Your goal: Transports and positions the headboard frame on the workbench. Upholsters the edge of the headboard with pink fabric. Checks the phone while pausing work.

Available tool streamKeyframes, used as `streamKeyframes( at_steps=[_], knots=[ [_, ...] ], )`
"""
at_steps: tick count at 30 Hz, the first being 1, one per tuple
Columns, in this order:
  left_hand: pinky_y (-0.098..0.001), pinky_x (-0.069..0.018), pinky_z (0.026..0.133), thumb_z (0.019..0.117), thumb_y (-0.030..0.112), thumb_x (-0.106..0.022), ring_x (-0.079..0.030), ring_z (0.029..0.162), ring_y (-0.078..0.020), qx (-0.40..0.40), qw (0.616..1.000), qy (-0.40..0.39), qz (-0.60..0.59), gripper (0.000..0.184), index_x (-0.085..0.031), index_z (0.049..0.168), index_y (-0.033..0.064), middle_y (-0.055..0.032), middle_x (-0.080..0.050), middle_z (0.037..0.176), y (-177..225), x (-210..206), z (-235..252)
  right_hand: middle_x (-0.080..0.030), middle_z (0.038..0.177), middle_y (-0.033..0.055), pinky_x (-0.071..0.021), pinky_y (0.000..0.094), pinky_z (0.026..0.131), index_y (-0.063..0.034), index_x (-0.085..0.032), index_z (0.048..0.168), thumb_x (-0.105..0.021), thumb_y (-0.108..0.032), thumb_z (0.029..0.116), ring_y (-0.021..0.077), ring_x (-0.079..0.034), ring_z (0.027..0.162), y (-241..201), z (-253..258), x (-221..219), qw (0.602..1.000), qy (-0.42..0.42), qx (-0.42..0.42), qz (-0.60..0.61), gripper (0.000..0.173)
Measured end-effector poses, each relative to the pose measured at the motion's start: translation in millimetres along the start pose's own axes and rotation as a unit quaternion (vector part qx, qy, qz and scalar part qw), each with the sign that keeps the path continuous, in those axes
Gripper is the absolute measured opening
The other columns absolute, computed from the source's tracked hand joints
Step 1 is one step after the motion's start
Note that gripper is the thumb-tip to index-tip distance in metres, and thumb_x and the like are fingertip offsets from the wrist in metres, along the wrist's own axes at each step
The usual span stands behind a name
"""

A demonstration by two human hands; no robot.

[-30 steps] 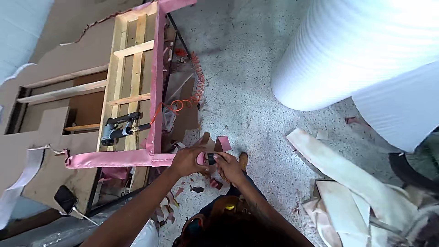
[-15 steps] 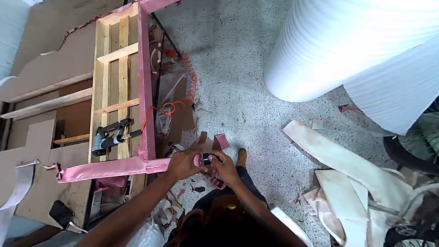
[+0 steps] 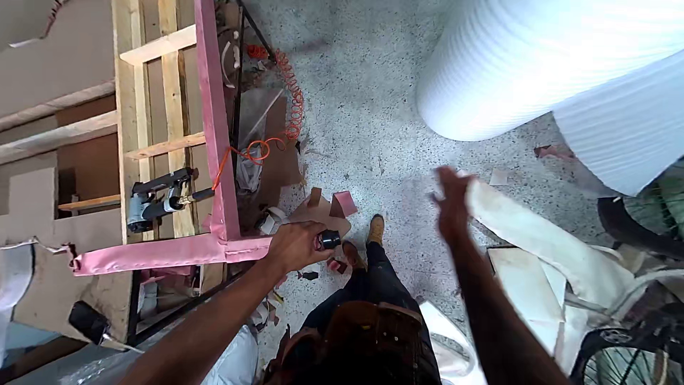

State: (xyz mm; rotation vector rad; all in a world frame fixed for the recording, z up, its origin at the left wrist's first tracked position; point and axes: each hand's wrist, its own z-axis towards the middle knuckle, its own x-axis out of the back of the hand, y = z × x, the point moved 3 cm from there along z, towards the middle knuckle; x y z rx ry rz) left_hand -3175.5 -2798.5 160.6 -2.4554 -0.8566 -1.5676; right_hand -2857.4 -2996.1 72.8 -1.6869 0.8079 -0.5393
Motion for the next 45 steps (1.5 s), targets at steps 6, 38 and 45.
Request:
streamKeyframes(
  at_steps=[6,38,45],
  knots=[
    [-0.0459,-0.0607,0.074,0.0774,0.068,-0.069,-0.071,0.090,-0.0123,-0.008,1.000,0.015,-0.026,0.055,-0.073,0.116,0.0287,0.0079,-0.074,0.107,-0.7,0.1,-3.4,-0.054,0.149,0.0074,-0.0469,0.0463,0.111,-0.0127,-0.039,0.156,-0.021,-0.047,0.1099,0.0188,-0.052,0.136,7.7,-47.5,-218.0,0.996,0.029,-0.074,0.045,0.060],
    [-0.0358,-0.0634,0.071,0.0994,0.061,-0.052,-0.071,0.080,-0.0145,-0.054,0.850,0.305,-0.426,0.061,-0.067,0.124,0.0075,-0.0026,-0.075,0.098,-31.6,3.0,-16.6,-0.077,0.096,0.0078,-0.0643,0.0389,0.068,-0.0107,-0.067,0.118,-0.039,-0.055,0.1075,0.0203,-0.076,0.076,22.7,-78.9,-174.2,0.868,-0.422,-0.239,-0.105,0.053],
    [-0.0372,-0.0645,0.074,0.0996,0.062,-0.051,-0.072,0.081,-0.0138,-0.051,0.857,0.310,-0.409,0.058,-0.070,0.120,0.0107,-0.0001,-0.075,0.094,-33.2,0.9,-13.6,-0.061,0.065,0.0086,-0.0545,0.0387,0.049,-0.0072,-0.063,0.102,-0.032,-0.065,0.1050,0.0213,-0.058,0.049,38.3,-101.3,-191.5,0.880,-0.383,-0.280,0.023,0.065]
  ],
)
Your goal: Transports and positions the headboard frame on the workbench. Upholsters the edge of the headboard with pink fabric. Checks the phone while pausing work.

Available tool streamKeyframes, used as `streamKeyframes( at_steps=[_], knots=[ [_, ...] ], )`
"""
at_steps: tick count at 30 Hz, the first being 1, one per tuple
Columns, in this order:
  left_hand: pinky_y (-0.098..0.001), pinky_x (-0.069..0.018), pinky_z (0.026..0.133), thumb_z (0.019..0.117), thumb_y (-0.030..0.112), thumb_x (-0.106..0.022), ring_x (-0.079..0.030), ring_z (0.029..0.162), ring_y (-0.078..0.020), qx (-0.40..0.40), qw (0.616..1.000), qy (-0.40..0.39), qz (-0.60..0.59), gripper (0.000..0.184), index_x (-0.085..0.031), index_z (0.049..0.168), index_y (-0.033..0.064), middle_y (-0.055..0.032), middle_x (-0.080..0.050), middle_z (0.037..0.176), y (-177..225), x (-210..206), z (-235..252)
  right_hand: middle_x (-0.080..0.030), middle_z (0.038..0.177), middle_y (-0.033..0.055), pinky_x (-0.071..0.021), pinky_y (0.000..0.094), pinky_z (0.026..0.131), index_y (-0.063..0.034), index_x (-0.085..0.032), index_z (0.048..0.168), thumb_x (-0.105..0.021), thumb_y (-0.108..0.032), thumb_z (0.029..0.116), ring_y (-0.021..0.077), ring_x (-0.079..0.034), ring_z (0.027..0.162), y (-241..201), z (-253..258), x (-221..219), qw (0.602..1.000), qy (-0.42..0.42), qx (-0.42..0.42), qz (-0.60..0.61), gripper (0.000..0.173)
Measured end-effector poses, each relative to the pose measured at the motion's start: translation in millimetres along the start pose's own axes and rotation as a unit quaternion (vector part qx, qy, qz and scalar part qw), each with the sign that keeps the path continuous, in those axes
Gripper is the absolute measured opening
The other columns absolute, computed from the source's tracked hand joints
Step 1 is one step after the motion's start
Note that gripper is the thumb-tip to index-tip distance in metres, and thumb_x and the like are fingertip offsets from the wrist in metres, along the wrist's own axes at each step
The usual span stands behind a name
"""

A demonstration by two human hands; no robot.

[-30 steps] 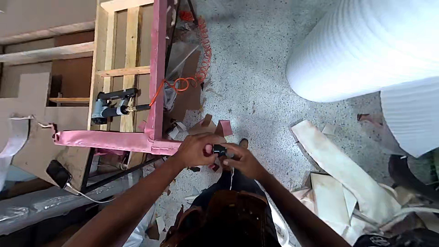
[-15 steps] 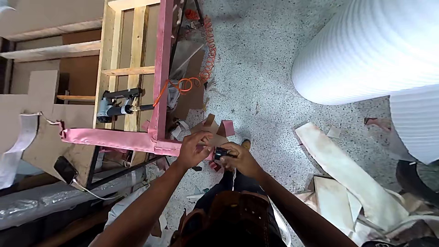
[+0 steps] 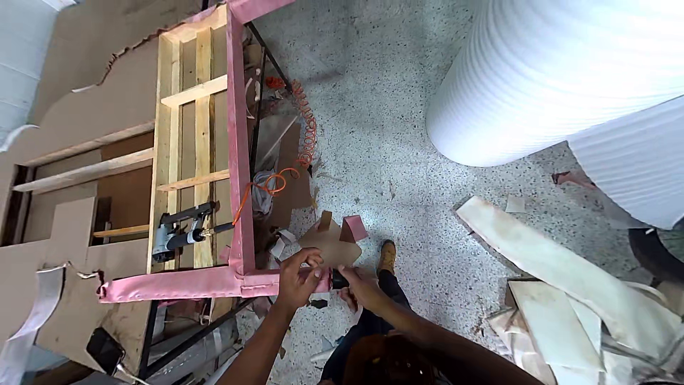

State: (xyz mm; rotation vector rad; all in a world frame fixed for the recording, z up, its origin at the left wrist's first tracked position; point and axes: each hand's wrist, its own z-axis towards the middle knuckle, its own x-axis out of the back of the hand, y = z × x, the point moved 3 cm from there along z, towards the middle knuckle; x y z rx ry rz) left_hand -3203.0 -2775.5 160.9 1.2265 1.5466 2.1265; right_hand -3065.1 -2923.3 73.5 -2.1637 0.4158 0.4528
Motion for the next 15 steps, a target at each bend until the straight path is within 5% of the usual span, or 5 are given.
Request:
streamKeyframes(
  at_steps=[3,8,10,12,15],
  knots=[
    [-0.0370,-0.0643,0.075,0.1003,0.060,-0.051,-0.073,0.082,-0.0136,-0.007,1.000,-0.001,0.003,0.056,-0.071,0.118,0.0109,0.0002,-0.075,0.093,-2.6,1.2,-0.1,-0.062,0.065,0.0093,-0.0523,0.0390,0.047,-0.0083,-0.065,0.098,-0.018,-0.076,0.0999,0.0219,-0.058,0.048,-3.0,3.6,3.2,0.996,-0.011,-0.044,-0.074,0.083],
    [-0.0354,-0.0643,0.075,0.1001,0.059,-0.052,-0.073,0.082,-0.0122,-0.004,1.000,-0.001,0.005,0.054,-0.071,0.115,0.0112,0.0012,-0.075,0.093,-1.0,-0.6,2.0,-0.071,0.122,-0.0006,-0.0644,0.0367,0.085,-0.0222,-0.059,0.139,-0.076,-0.036,0.0935,0.0142,-0.073,0.097,-26.4,-17.1,19.2,0.979,0.000,0.151,-0.137,0.050],
    [-0.0353,-0.0642,0.075,0.1000,0.059,-0.052,-0.072,0.082,-0.0113,-0.002,1.000,0.000,0.013,0.053,-0.072,0.114,0.0122,0.0021,-0.075,0.093,-2.0,0.3,-1.1,-0.075,0.095,0.0049,-0.0655,0.0391,0.067,-0.0136,-0.069,0.119,-0.062,-0.042,0.1021,0.0198,-0.074,0.074,-18.9,-6.6,13.5,0.994,0.016,0.089,-0.063,0.034],
    [-0.0350,-0.0641,0.075,0.1000,0.060,-0.052,-0.072,0.083,-0.0107,0.001,1.000,-0.001,0.019,0.052,-0.072,0.113,0.0132,0.0028,-0.075,0.092,-2.8,0.4,-2.8,-0.065,0.066,0.0109,-0.0556,0.0395,0.049,-0.0068,-0.064,0.096,-0.034,-0.066,0.1043,0.0238,-0.062,0.050,-6.4,9.3,7.8,0.999,0.012,-0.027,-0.033,0.066],
    [-0.0346,-0.0636,0.076,0.1004,0.060,-0.050,-0.072,0.084,-0.0098,0.003,1.000,-0.005,0.029,0.053,-0.072,0.113,0.0138,0.0035,-0.075,0.092,-2.1,1.0,-0.1,-0.068,0.068,0.0102,-0.0551,0.0393,0.048,-0.0079,-0.065,0.093,-0.025,-0.074,0.1013,0.0232,-0.064,0.050,-18.0,8.0,12.3,0.991,0.015,-0.053,-0.119,0.077]
  ],
)
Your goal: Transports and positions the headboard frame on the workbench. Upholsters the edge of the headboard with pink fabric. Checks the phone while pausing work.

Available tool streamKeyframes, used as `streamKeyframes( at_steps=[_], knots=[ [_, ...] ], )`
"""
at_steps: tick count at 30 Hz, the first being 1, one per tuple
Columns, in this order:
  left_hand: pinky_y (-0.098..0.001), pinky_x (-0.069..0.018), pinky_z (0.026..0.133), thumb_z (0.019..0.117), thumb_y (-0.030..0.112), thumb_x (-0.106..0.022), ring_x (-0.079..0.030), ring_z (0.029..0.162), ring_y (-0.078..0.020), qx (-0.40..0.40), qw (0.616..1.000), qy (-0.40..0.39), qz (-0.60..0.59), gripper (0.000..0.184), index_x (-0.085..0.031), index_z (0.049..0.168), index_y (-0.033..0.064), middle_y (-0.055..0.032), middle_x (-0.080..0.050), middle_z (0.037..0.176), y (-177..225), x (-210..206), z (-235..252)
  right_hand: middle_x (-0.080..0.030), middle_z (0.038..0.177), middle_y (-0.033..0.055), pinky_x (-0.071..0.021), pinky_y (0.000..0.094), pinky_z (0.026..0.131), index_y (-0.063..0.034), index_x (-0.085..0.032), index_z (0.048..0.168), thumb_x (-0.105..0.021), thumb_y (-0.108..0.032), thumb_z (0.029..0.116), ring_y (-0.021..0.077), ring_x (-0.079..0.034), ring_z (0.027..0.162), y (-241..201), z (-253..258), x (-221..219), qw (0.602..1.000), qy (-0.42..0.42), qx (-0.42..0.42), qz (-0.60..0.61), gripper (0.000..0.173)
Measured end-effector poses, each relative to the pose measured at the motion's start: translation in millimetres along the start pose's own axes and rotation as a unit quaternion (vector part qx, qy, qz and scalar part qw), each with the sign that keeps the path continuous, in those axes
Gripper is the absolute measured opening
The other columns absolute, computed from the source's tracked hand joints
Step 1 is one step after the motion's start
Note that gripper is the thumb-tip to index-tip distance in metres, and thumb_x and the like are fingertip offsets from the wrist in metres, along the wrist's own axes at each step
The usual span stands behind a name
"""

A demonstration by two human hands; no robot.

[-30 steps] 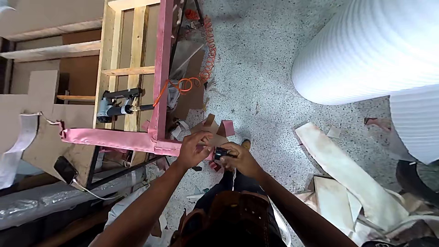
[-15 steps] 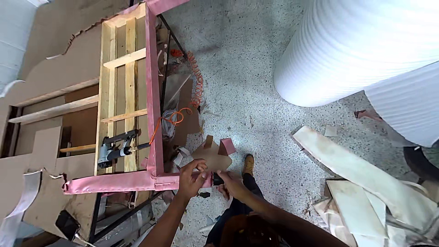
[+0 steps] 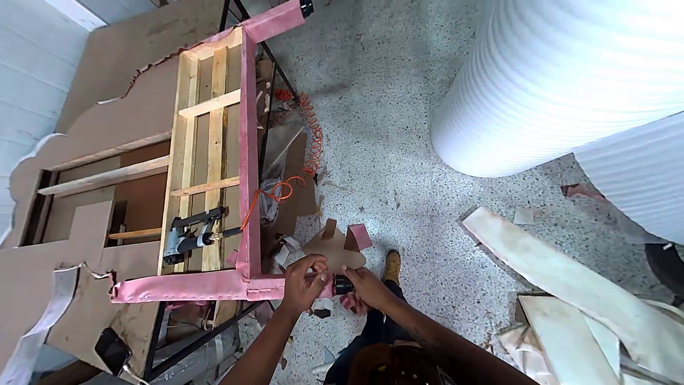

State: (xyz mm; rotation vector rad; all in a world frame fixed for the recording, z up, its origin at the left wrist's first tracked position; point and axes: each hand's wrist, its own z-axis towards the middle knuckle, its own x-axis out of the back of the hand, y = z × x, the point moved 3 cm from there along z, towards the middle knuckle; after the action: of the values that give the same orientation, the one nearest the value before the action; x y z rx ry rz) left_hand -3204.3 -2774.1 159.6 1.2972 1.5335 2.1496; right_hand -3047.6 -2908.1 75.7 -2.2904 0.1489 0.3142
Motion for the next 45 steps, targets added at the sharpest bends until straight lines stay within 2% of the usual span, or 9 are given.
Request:
streamKeyframes(
  at_steps=[5,11,16,22,28,33,38,40,45],
  knots=[
    [-0.0343,-0.0638,0.076,0.1002,0.059,-0.053,-0.072,0.084,-0.0089,0.005,1.000,0.005,-0.009,0.050,-0.072,0.113,0.0143,0.0042,-0.074,0.092,1.6,-1.0,0.1,-0.073,0.119,-0.0012,-0.0648,0.0363,0.083,-0.0202,-0.065,0.133,-0.076,-0.036,0.0935,0.0132,-0.074,0.096,-20.7,-23.3,12.6,0.981,0.006,0.186,-0.048,0.044],
    [-0.0344,-0.0641,0.078,0.0999,0.057,-0.054,-0.072,0.085,-0.0078,0.011,1.000,0.009,0.000,0.048,-0.073,0.113,0.0144,0.0054,-0.074,0.093,-1.1,-1.6,-2.2,-0.070,0.073,0.0152,-0.0596,0.0417,0.053,-0.0041,-0.061,0.104,-0.019,-0.068,0.1047,0.0273,-0.068,0.054,2.5,2.8,-2.6,0.997,-0.063,-0.004,0.036,0.077],
    [-0.0341,-0.0639,0.078,0.0992,0.053,-0.057,-0.071,0.085,-0.0081,0.020,1.000,0.008,-0.007,0.045,-0.072,0.113,0.0128,0.0044,-0.074,0.094,1.9,-0.9,-1.3,-0.070,0.126,0.0000,-0.0626,0.0389,0.095,-0.0173,-0.061,0.136,-0.076,-0.035,0.0935,0.0145,-0.070,0.110,-19.4,-22.7,7.4,0.976,0.011,0.208,-0.059,0.048],
    [-0.0318,-0.0639,0.077,0.0979,0.047,-0.060,-0.071,0.085,-0.0057,0.028,1.000,0.012,0.002,0.038,-0.073,0.111,0.0131,0.0057,-0.074,0.094,0.0,-2.0,-7.6,-0.071,0.076,0.0192,-0.0608,0.0445,0.054,0.0008,-0.067,0.102,-0.026,-0.066,0.1055,0.0306,-0.069,0.058,-4.5,0.2,-7.1,0.996,-0.050,-0.004,0.080,0.078],
    [-0.0296,-0.0632,0.076,0.0962,0.046,-0.063,-0.070,0.083,-0.0034,0.030,0.999,0.021,0.009,0.036,-0.073,0.110,0.0140,0.0071,-0.073,0.092,5.3,0.0,-2.4,-0.073,0.119,0.0020,-0.0651,0.0411,0.088,-0.0164,-0.061,0.134,-0.074,-0.034,0.0952,0.0187,-0.074,0.100,-22.0,-22.9,2.7,0.984,0.021,0.167,-0.057,0.045],
    [-0.0291,-0.0624,0.076,0.0951,0.043,-0.064,-0.068,0.082,-0.0016,0.042,0.998,0.015,0.033,0.032,-0.074,0.109,0.0158,0.0092,-0.072,0.090,5.2,-2.3,-10.3,-0.063,0.066,0.0162,-0.0554,0.0415,0.046,-0.0007,-0.061,0.097,-0.024,-0.062,0.1071,0.0275,-0.061,0.048,2.3,1.4,-9.6,0.995,-0.060,-0.011,0.077,0.072],
    [-0.0295,-0.0616,0.076,0.0943,0.043,-0.066,-0.067,0.080,-0.0021,0.036,0.998,0.033,0.042,0.032,-0.074,0.109,0.0164,0.0081,-0.071,0.089,7.8,0.1,-4.8,-0.069,0.124,0.0002,-0.0601,0.0439,0.090,-0.0205,-0.060,0.141,-0.050,-0.045,0.1048,0.0157,-0.070,0.105,-46.0,-38.9,-8.8,0.904,0.087,0.137,-0.395,0.045],
    [-0.0305,-0.0614,0.074,0.0928,0.042,-0.067,-0.067,0.078,-0.0027,0.049,0.997,0.033,0.047,0.031,-0.075,0.109,0.0171,0.0077,-0.071,0.088,8.6,3.1,-5.6,-0.048,0.153,0.0109,-0.0605,0.0497,0.087,-0.0145,-0.037,0.158,-0.073,-0.042,0.0855,0.0278,-0.066,0.116,-53.7,-55.6,-40.5,0.835,0.107,0.126,-0.525,0.086],
    [-0.0340,-0.0607,0.074,0.0954,0.044,-0.065,-0.067,0.074,-0.0049,0.063,0.996,0.026,0.064,0.029,-0.074,0.107,0.0192,0.0077,-0.072,0.084,3.9,1.0,-5.1,-0.071,0.104,0.0156,-0.0560,0.0622,0.075,-0.0085,-0.066,0.116,-0.077,-0.050,0.0790,0.0350,-0.070,0.090,-68.8,1.5,-41.3,0.824,0.029,-0.032,-0.564,0.056]
  ],
)
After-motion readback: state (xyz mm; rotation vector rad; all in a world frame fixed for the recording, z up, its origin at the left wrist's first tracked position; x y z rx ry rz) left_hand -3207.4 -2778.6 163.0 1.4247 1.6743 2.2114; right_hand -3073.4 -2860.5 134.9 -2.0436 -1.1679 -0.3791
